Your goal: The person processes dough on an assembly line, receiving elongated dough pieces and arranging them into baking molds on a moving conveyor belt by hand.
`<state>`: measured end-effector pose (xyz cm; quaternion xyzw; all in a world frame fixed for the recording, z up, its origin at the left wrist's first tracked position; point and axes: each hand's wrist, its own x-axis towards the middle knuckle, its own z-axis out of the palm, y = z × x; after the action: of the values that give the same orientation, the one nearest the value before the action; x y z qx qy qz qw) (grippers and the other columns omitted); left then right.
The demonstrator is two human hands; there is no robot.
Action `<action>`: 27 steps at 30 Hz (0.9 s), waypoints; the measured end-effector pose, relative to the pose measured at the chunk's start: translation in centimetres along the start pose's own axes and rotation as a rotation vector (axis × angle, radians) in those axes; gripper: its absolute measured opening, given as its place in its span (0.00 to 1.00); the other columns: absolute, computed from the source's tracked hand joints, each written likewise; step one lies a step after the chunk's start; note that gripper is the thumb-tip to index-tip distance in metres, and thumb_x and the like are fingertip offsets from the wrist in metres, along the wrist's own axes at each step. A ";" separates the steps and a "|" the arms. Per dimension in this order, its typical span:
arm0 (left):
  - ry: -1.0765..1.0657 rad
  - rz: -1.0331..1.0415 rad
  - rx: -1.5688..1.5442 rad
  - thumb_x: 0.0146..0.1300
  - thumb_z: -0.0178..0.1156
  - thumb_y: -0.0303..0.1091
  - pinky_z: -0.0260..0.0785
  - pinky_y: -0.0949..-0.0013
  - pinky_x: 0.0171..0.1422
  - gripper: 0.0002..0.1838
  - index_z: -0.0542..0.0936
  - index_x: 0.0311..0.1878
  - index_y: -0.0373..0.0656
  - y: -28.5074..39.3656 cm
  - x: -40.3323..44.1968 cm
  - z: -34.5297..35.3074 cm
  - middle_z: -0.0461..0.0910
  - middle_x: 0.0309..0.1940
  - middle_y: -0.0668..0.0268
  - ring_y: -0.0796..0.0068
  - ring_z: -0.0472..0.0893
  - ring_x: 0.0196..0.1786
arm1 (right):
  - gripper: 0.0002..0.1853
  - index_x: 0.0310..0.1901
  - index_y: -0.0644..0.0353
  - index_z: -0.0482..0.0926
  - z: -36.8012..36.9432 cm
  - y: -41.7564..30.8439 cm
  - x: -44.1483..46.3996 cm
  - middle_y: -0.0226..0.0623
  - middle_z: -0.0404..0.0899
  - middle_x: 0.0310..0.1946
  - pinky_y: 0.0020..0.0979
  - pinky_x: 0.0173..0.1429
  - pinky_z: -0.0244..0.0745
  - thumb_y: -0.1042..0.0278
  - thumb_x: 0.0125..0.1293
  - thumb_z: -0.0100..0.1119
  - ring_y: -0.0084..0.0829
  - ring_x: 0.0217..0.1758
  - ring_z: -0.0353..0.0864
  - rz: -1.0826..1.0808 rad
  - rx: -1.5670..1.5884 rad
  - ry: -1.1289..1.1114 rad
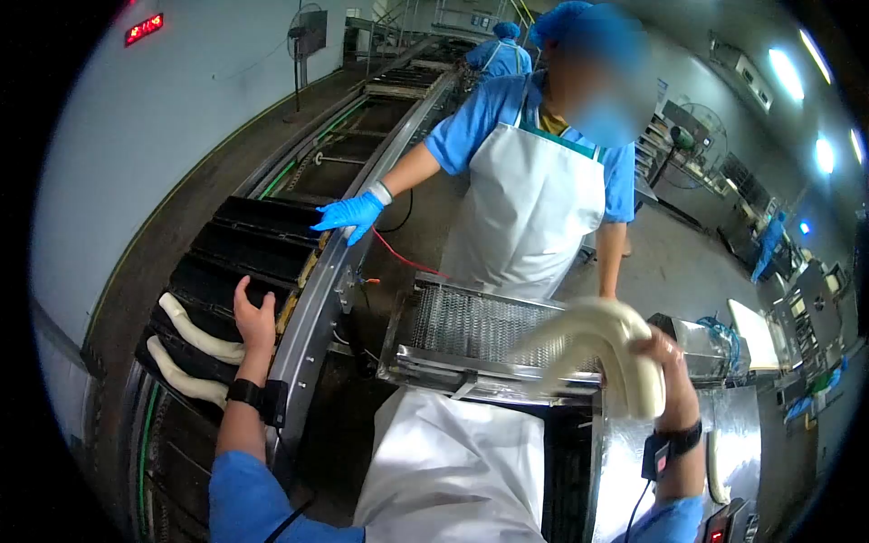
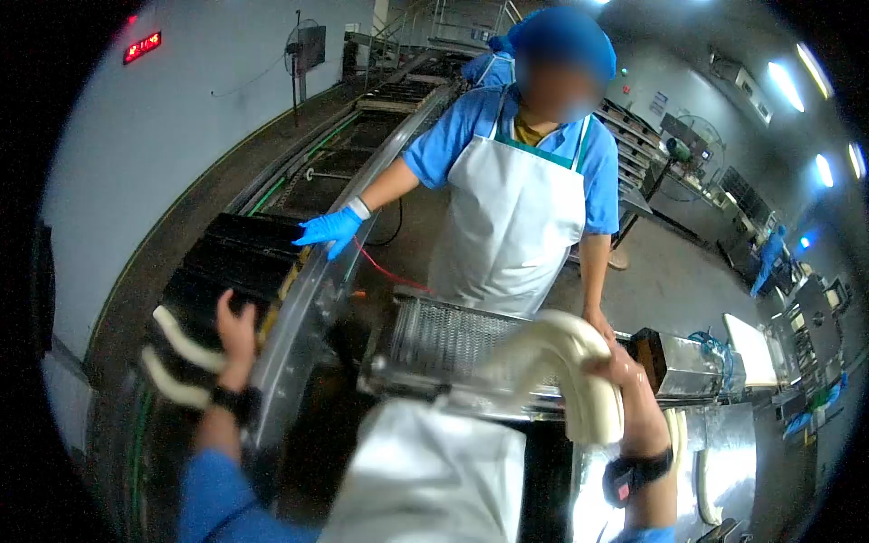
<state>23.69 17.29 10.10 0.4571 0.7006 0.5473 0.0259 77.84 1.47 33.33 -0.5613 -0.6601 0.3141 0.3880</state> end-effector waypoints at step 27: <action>0.019 -0.121 0.233 0.60 0.63 0.32 0.54 0.54 0.74 0.36 0.60 0.68 0.27 -3.6 5.6 1.2 0.65 0.64 0.41 0.46 0.64 0.68 | 0.26 0.62 0.62 0.70 -3.0 18.0 -12.7 0.40 0.75 0.54 0.38 0.57 0.74 0.58 0.66 0.58 0.36 0.54 0.76 0.452 0.424 0.590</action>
<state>18.85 21.97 9.42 0.4087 0.7858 0.4642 -0.0009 90.22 -7.97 17.50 -0.6653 -0.3022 0.3461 0.5885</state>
